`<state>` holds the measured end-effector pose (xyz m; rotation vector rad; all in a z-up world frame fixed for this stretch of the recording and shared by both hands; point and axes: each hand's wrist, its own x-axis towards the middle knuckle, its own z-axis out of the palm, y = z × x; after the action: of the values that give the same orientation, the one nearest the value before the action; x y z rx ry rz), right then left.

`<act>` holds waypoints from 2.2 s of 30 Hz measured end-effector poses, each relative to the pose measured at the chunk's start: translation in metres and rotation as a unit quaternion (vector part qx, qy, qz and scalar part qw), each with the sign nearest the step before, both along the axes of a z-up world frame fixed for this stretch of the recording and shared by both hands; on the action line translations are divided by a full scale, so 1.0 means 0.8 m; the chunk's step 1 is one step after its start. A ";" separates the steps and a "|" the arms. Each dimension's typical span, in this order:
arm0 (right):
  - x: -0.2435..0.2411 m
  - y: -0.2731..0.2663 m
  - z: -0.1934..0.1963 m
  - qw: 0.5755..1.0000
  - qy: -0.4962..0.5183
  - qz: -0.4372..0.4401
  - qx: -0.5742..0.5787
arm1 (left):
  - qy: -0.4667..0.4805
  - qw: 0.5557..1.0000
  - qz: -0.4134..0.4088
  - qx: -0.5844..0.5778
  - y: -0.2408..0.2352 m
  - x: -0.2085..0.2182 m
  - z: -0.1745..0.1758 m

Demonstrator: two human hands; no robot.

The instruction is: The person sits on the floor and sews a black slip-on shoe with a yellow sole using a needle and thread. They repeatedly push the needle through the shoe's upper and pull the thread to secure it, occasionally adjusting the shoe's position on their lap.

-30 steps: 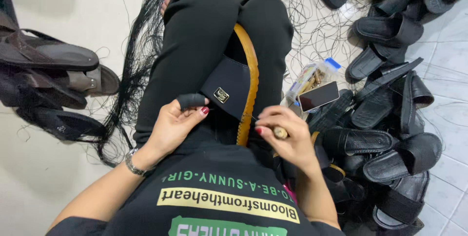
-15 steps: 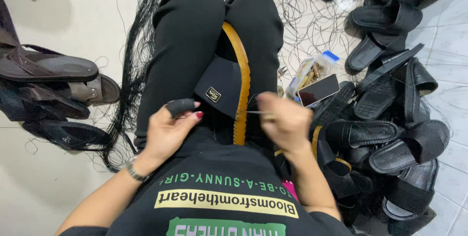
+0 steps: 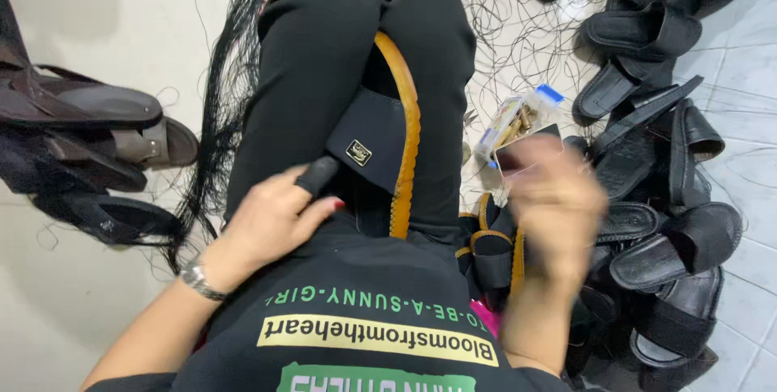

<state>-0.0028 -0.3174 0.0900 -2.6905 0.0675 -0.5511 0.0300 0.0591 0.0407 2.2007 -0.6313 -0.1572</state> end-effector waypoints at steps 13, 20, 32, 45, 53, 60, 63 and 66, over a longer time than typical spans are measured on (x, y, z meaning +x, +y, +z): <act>-0.001 0.097 -0.089 0.868 0.219 0.001 0.446 | 0.105 0.977 -0.014 -0.184 -0.027 0.002 0.018; 0.004 0.117 -0.093 0.814 0.231 -0.009 0.533 | 0.147 0.979 -0.112 -0.082 -0.011 -0.047 -0.021; 0.012 0.065 0.004 0.903 0.256 0.328 -0.109 | -0.165 0.855 0.211 0.444 0.127 0.063 -0.037; 0.051 0.085 0.051 0.903 0.200 0.338 -0.176 | -0.146 0.989 -0.032 0.021 -0.079 0.038 -0.039; 0.022 0.110 0.062 0.858 0.254 0.269 -0.357 | -0.196 0.979 -0.036 -0.043 -0.101 0.035 -0.058; 0.011 0.129 0.045 0.858 0.239 0.242 -0.386 | -0.241 0.967 -0.031 -0.074 -0.107 0.037 -0.064; 0.015 0.124 0.039 0.858 0.265 0.258 -0.357 | -0.249 0.965 -0.033 -0.077 -0.108 0.036 -0.067; 0.020 0.123 0.027 0.862 0.271 0.274 -0.328 | -0.251 0.965 -0.035 -0.073 -0.108 0.038 -0.066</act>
<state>0.0129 -0.2188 0.1119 -3.1955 -0.8531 0.4575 0.0603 -0.0275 -0.0120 2.0794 -0.9648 0.4126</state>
